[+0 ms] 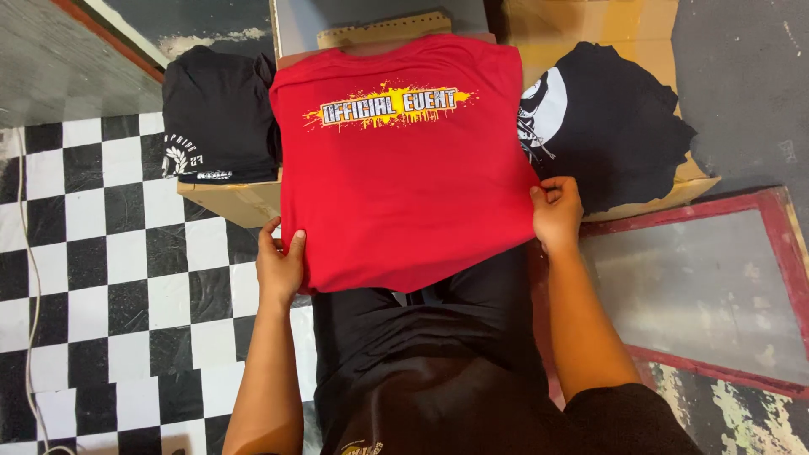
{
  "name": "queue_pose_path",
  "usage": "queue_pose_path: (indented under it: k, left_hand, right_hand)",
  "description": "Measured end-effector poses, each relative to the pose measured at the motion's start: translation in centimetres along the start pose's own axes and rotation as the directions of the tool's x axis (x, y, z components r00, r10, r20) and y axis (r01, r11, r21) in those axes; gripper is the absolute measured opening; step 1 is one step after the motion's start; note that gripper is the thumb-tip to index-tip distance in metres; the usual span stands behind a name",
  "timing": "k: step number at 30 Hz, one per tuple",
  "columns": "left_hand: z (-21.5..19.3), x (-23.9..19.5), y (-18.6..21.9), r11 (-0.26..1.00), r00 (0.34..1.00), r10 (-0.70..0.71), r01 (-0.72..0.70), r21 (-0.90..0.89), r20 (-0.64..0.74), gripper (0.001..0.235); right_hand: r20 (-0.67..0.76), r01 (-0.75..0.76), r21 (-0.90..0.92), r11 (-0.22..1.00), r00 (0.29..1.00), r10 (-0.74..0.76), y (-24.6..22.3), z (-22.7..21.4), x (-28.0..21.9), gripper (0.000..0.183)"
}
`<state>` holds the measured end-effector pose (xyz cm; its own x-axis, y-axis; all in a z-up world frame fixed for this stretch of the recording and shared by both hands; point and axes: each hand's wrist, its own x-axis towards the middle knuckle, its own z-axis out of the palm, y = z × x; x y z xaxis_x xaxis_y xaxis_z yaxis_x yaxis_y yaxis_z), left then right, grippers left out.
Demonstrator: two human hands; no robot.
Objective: Operating a heat press to apply a design onto a t-shirt.
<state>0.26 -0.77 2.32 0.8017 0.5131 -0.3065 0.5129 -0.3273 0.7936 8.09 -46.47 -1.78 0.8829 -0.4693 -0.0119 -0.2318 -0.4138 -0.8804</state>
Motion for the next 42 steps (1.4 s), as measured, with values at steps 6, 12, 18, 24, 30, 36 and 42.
queue_pose_path:
  k: [6,12,18,24,30,36,42]
  left_hand:
    - [-0.7,0.1,1.5,0.993,0.999,0.011,-0.016,0.117,0.045,0.067]
    - [2.1,0.9,2.5,0.748,0.791,0.611,-0.567,0.346,-0.025,0.057]
    - [9.8,0.8,7.8,0.585,0.751,0.631,-0.626,0.516,0.196,0.073]
    - [10.2,1.1,8.1,0.565,0.822,0.471,-0.56,0.605,0.32,0.085]
    - [11.0,1.5,7.5,0.532,0.801,0.507,-0.581,0.616,0.317,0.085]
    - [10.4,1.3,7.9,0.552,0.803,0.49,-0.587,0.592,0.34,0.083]
    - [7.8,1.8,8.4,0.569,0.787,0.519,-0.609,0.552,0.333,0.075]
  right_hand:
    - [0.029,0.088,-0.176,0.98,0.996,-0.085,0.5,-0.2,1.5,0.022]
    - [0.087,0.592,-0.284,0.754,0.799,-0.594,-4.4,3.1,0.7,0.025]
    - [0.355,0.763,-0.135,0.632,0.633,-0.688,-14.1,12.2,-2.2,0.024]
    - [0.425,0.801,-0.118,0.587,0.575,-0.699,-17.6,21.8,-1.0,0.025]
    - [0.534,0.711,-0.322,0.625,0.681,-0.5,-21.8,26.4,1.1,0.041]
    - [0.66,0.774,-0.213,0.597,0.564,-0.496,-19.9,25.1,1.1,0.059]
    - [0.724,0.783,-0.328,0.528,0.568,-0.392,-15.0,16.3,1.7,0.064]
